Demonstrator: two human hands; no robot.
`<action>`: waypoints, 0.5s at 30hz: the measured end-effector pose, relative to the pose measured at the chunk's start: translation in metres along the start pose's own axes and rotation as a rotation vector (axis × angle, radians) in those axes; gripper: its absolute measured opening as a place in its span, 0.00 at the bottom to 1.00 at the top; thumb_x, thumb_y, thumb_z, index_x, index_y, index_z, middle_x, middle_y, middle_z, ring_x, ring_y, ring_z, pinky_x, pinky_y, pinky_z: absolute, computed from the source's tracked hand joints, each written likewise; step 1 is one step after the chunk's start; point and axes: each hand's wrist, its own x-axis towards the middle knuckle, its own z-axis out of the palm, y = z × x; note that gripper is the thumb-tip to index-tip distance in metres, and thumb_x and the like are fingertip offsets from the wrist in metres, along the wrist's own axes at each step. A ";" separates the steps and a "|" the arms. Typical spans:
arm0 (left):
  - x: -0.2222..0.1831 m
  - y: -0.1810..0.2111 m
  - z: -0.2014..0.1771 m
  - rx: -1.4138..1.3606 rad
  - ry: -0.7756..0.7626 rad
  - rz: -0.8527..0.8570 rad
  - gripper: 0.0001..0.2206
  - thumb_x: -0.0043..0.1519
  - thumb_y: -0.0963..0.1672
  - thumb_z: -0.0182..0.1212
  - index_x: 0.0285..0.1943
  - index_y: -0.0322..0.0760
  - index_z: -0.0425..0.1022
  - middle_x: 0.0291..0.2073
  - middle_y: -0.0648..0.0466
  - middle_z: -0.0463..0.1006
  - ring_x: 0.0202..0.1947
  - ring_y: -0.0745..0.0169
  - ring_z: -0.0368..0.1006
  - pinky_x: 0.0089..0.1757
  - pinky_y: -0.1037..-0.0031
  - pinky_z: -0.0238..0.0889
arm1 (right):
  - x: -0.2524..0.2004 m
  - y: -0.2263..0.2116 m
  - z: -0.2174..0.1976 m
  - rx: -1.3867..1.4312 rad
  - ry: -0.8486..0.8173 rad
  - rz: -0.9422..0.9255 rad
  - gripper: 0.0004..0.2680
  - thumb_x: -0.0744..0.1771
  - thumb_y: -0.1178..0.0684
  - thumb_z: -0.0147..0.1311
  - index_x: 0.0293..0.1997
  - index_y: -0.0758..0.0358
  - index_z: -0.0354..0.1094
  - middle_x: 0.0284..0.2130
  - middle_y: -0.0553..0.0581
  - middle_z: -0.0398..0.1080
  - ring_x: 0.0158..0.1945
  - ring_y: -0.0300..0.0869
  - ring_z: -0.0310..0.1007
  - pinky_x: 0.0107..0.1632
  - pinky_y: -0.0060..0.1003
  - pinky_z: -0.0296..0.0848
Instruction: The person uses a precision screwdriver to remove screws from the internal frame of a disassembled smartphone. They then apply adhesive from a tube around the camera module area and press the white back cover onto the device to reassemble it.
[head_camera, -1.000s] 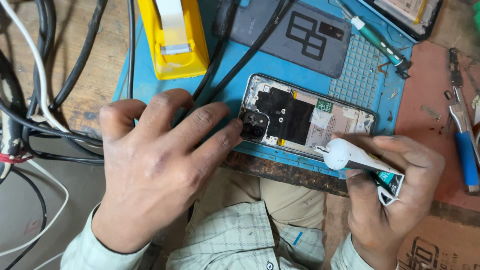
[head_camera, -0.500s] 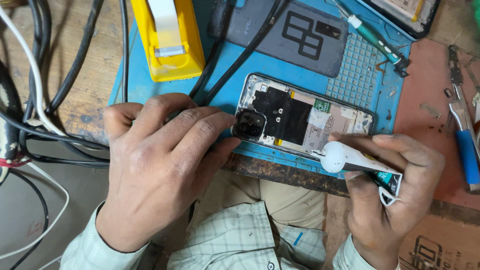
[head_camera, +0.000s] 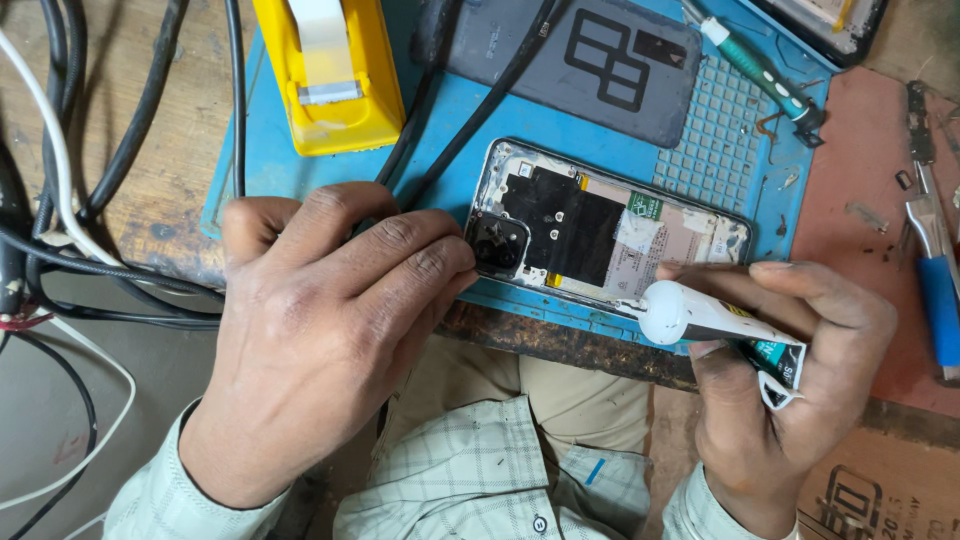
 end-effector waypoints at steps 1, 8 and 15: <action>0.001 0.000 0.000 -0.018 0.000 -0.014 0.09 0.58 0.44 0.69 0.45 0.41 0.81 0.46 0.60 0.81 0.49 0.58 0.72 0.44 0.64 0.52 | 0.000 0.000 0.000 0.003 0.002 0.001 0.12 0.75 0.56 0.52 0.60 0.65 0.51 0.48 0.71 0.76 0.53 0.46 0.80 0.58 0.29 0.73; 0.000 0.001 0.000 -0.068 -0.010 -0.049 0.11 0.58 0.44 0.70 0.47 0.39 0.81 0.46 0.58 0.81 0.48 0.56 0.72 0.44 0.65 0.53 | 0.001 0.000 0.000 -0.009 -0.001 -0.010 0.12 0.74 0.57 0.52 0.60 0.66 0.51 0.49 0.72 0.76 0.53 0.47 0.80 0.58 0.29 0.73; -0.003 0.001 0.004 -0.064 0.029 -0.034 0.08 0.58 0.43 0.72 0.44 0.40 0.80 0.46 0.58 0.82 0.49 0.57 0.73 0.45 0.66 0.53 | -0.004 0.005 -0.001 0.049 0.018 0.000 0.11 0.74 0.58 0.52 0.59 0.67 0.52 0.47 0.73 0.75 0.53 0.49 0.80 0.60 0.36 0.76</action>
